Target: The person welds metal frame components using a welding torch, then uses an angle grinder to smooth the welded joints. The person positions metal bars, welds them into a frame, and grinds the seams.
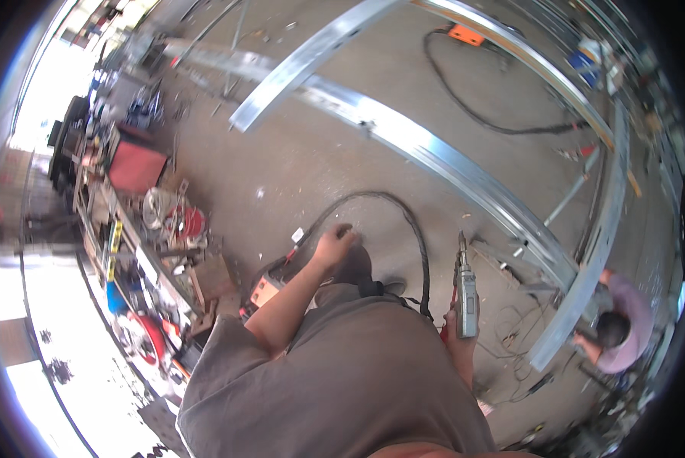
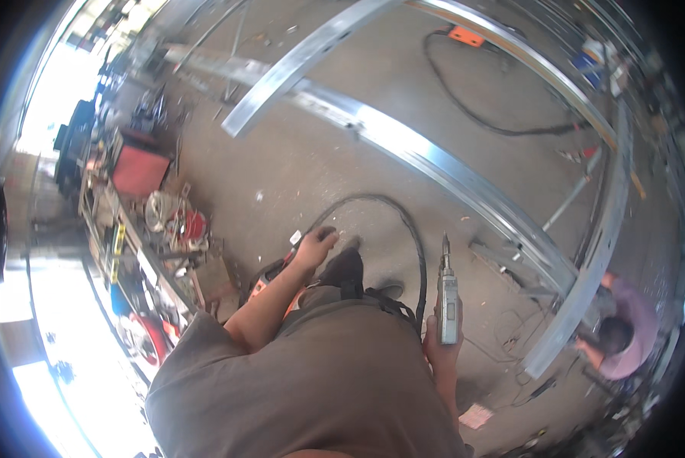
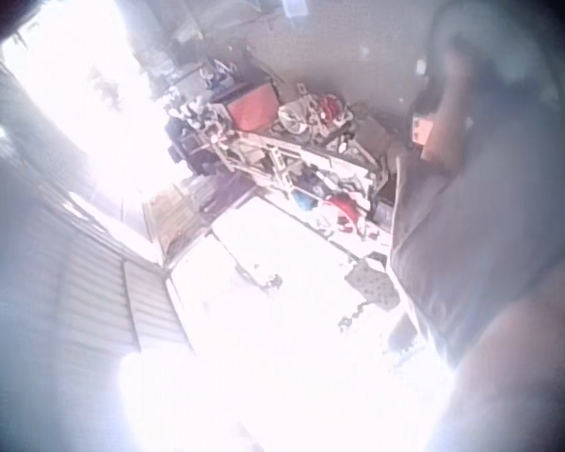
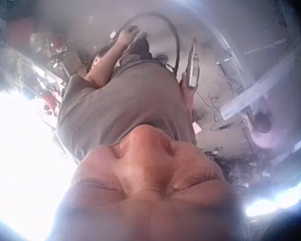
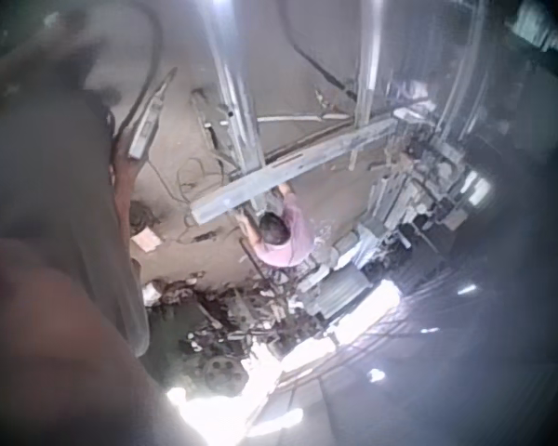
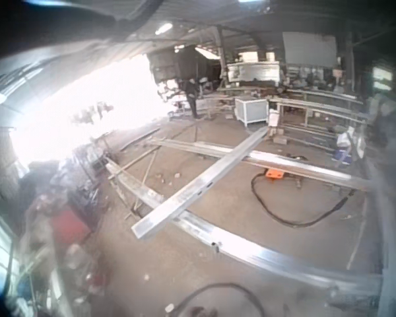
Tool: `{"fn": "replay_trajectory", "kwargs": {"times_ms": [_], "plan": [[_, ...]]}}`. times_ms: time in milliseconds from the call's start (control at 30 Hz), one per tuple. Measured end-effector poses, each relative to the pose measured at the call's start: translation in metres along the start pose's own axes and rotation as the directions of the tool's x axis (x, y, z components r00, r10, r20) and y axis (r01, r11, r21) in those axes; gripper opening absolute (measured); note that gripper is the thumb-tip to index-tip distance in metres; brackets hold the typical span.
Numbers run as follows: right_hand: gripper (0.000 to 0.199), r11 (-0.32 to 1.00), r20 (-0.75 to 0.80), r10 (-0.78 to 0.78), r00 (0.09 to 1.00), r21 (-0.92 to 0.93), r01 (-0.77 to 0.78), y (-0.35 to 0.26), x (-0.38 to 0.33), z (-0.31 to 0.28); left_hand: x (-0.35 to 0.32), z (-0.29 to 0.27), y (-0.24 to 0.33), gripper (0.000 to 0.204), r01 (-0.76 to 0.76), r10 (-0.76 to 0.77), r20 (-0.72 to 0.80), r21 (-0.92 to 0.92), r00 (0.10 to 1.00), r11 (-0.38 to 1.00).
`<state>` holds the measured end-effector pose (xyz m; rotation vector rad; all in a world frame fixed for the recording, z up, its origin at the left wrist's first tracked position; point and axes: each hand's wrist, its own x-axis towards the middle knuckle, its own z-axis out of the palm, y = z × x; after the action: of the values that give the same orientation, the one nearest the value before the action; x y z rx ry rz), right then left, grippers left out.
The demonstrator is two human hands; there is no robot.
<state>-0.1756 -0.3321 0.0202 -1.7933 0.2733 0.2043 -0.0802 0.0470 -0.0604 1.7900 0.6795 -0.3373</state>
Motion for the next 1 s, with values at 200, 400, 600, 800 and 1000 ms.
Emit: {"fn": "replay_trajectory", "kwargs": {"times_ms": [200,400,600,800,1000], "plan": [[0.048,0.984,0.142,0.019,0.99,-0.176,0.007,-0.039,0.077,0.087,0.069,-0.108,-0.003,0.045,-0.084,-0.025,-0.347,-0.295,0.937,0.952],[0.047,0.965,0.226,0.106,0.968,-0.259,-0.046,-0.087,0.129,0.198,0.165,-0.231,0.011,0.036,-0.167,-0.078,-0.527,-0.403,0.846,0.9],[0.072,0.944,0.254,0.113,0.96,-0.329,-0.024,-0.151,0.17,0.276,0.249,-0.347,0.046,0.038,-0.261,-0.039,-0.641,-0.366,0.767,0.893],[0.071,0.884,0.18,0.348,0.92,-0.391,-0.258,-0.178,0.199,0.29,0.331,-0.413,0.095,0.049,-0.213,0.223,-0.436,0.072,0.872,0.974],[0.069,0.905,0.23,0.211,0.95,-0.414,-0.1,-0.184,0.23,0.291,0.344,-0.424,0.098,0.041,-0.331,0.026,-0.65,-0.352,0.76,0.875]]}}
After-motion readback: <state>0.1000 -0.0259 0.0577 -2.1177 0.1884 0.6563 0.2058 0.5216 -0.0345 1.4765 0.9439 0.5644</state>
